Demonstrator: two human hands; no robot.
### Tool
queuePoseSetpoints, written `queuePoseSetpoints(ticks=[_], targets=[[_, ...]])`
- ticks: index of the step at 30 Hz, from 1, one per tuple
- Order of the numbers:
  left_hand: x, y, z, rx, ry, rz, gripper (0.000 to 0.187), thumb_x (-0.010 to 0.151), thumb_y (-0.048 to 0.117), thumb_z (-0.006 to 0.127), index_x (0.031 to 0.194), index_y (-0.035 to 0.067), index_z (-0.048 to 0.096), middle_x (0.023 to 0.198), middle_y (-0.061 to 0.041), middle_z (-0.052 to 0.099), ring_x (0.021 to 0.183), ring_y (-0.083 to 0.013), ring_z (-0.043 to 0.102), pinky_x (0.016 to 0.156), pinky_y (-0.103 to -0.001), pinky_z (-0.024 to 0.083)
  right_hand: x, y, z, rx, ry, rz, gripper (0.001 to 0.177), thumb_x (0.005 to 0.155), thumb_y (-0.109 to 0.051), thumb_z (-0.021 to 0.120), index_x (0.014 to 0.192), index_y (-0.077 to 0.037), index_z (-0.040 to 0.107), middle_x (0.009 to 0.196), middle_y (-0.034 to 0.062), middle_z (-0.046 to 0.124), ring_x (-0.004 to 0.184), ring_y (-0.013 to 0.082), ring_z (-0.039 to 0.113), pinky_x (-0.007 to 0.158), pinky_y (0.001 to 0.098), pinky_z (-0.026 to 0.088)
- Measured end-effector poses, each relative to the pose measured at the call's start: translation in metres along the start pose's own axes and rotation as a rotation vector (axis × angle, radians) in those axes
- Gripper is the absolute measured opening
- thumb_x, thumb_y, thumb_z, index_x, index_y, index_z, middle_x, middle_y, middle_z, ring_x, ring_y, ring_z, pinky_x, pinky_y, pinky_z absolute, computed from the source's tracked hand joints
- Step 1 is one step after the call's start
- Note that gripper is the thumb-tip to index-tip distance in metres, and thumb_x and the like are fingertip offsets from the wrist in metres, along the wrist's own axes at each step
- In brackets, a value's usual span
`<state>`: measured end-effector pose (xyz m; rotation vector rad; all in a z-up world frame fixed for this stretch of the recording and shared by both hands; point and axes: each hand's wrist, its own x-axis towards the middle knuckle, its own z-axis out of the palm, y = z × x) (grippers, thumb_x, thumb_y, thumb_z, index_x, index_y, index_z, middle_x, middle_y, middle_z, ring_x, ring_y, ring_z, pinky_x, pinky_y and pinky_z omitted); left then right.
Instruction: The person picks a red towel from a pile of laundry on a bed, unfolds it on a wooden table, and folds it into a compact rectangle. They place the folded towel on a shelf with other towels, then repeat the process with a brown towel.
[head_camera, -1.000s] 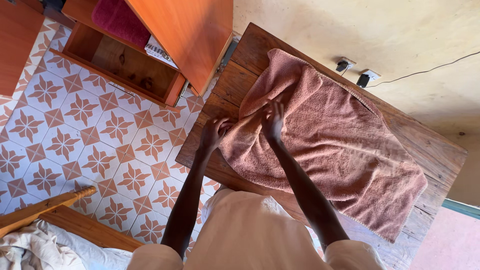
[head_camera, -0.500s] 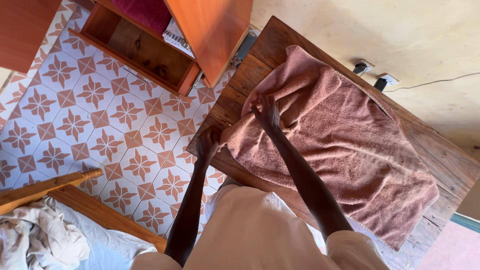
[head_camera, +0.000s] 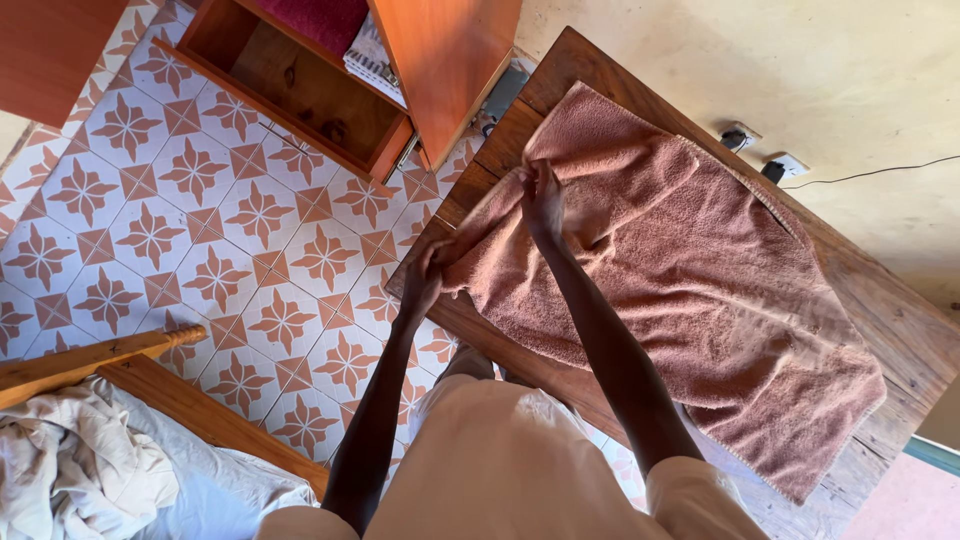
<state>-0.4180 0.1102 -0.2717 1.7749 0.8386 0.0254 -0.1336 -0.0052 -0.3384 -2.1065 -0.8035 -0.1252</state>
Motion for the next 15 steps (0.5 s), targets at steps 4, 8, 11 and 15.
queuePoseSetpoints(ticks=[4,8,11,15], targets=[[0.004,-0.007,-0.007,-0.176,0.142,0.129,0.044,0.097,-0.003,0.048,0.137,0.01,0.06,0.09,-0.016,0.072,0.062,-0.0168,0.062,0.056,-0.033,0.052,0.0,-0.018,0.004,0.108,-0.055,0.066,0.02,0.115,-0.025,0.05,0.127,-0.009,0.054,0.103,0.0147,0.076,0.086,0.0205,0.078,0.072,0.0378,0.065],[0.01,-0.029,-0.018,-0.153,0.214,0.066,0.039,0.102,0.008,0.048,0.141,0.013,0.052,0.098,-0.014,0.071,0.068,-0.0144,0.069,0.057,-0.029,0.06,-0.014,-0.039,-0.004,0.324,-0.104,-0.158,0.04,0.115,-0.017,0.044,0.151,-0.001,0.036,0.143,0.0345,0.055,0.125,0.0448,0.062,0.092,0.0542,0.057],[0.012,-0.049,-0.031,-0.053,0.319,0.089,0.04,0.101,0.012,0.053,0.14,0.014,0.054,0.103,-0.014,0.073,0.071,-0.0176,0.07,0.06,-0.032,0.06,-0.042,-0.051,-0.018,0.335,-0.244,0.057,0.046,0.11,-0.015,0.046,0.154,-0.007,0.034,0.153,0.0301,0.049,0.127,0.0439,0.063,0.097,0.0584,0.058],[0.014,-0.065,-0.042,-0.014,0.478,0.183,0.031,0.107,0.027,0.059,0.134,0.013,0.062,0.112,-0.014,0.074,0.08,-0.0229,0.072,0.073,-0.037,0.057,-0.101,-0.056,-0.056,0.251,-0.215,0.082,0.039,0.112,-0.011,0.045,0.15,-0.005,0.044,0.148,0.0255,0.056,0.129,0.0453,0.062,0.101,0.0576,0.058]])
